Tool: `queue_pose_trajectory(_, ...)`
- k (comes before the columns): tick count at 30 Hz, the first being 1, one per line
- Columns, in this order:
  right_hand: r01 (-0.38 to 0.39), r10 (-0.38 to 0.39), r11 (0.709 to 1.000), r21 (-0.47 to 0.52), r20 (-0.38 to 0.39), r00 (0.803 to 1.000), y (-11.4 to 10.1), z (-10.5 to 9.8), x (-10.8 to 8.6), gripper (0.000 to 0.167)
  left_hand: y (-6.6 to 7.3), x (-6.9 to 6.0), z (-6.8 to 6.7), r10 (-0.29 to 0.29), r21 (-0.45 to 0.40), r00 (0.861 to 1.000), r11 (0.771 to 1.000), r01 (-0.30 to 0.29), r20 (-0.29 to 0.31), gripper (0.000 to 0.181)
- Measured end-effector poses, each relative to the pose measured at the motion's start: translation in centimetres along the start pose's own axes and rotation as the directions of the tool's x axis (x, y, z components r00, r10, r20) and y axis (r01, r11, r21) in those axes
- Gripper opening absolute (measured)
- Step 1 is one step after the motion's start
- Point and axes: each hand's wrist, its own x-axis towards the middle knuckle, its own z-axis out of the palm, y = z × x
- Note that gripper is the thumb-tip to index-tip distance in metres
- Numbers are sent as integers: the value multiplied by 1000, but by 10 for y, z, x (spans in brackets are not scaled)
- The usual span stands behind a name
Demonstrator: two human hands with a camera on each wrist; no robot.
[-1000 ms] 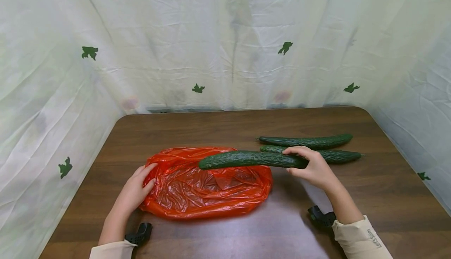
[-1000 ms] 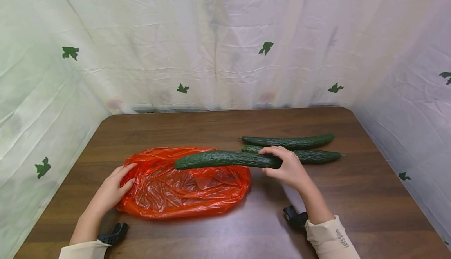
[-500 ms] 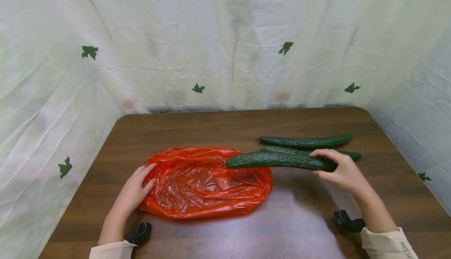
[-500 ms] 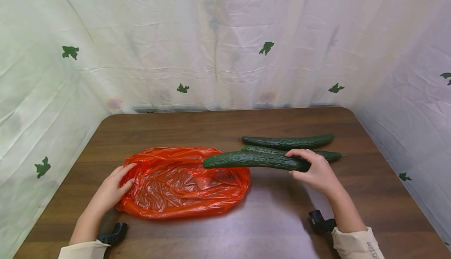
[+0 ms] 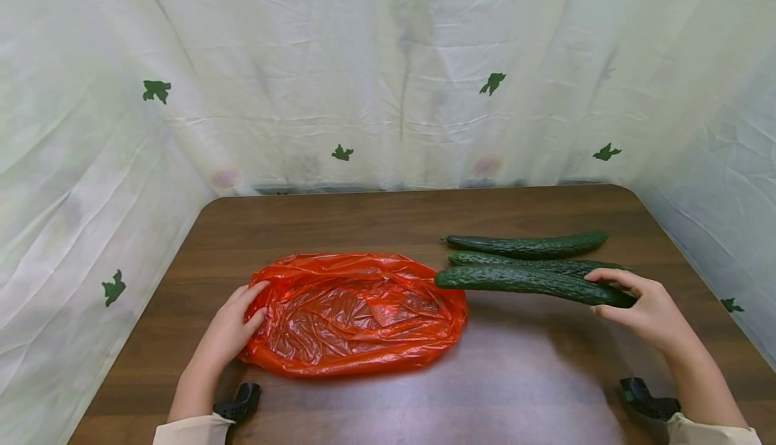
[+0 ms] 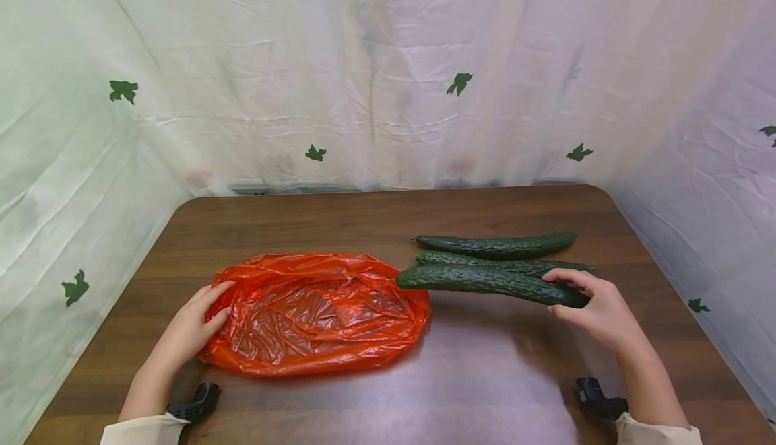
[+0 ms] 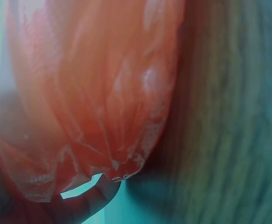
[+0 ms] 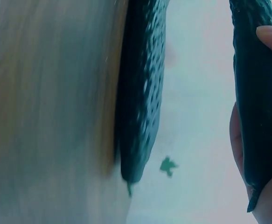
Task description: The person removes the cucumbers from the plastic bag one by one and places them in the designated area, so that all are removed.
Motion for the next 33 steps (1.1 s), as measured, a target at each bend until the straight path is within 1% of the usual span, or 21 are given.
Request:
queue_pose_trajectory(5, -55, 55, 998, 8, 11, 998, 14, -10, -10, 40, -3, 0, 0, 9, 8, 1000, 1000, -9, -6, 51)
queue_pose_trajectory(8, -109, 108, 994, 25, 28, 994, 22, -15, -15, 41, -4, 0, 0, 18, 10, 1000, 1000, -17, -14, 51)
queue_pose_trajectory(12, -128, 126, 991, 34, 54, 990, 34, -18, -19, 40, -6, 0, -1, 17, 7, 1000, 1000, -17, -17, 51)
queue_pose_trajectory(15, -109, 106, 994, 28, 77, 991, 42, -17, -20, 39, -6, -1, -2, 12, 6, 1000, 1000, -12, -11, 51)
queue_pose_trajectory(20, -110, 110, 994, -9, 112, 988, 52, -14, -19, 40, -5, 0, -1, 17, 2, 1000, 1000, -17, -4, 51)
queue_pose_trajectory(22, -114, 117, 993, -35, 120, 986, 54, -13, -18, 40, -4, 0, -1, 19, 2, 1000, 1000, -19, -2, 51)
queue_pose_trajectory(26, -96, 106, 992, -84, 132, 986, 55, -13, -15, 41, -3, 0, 0, 21, 6, 1000, 1000, -21, -1, 51)
queue_pose_trajectory(30, -56, 78, 989, -140, 157, 984, 57, -10, -11, 41, -1, 0, 0, 24, 3, 1000, 1000, -24, 1, 51)
queue_pose_trajectory(33, -40, 71, 985, -170, 178, 982, 58, -8, -9, 41, -1, 1, 1, 28, -2, 1000, 1000, -28, 4, 51)
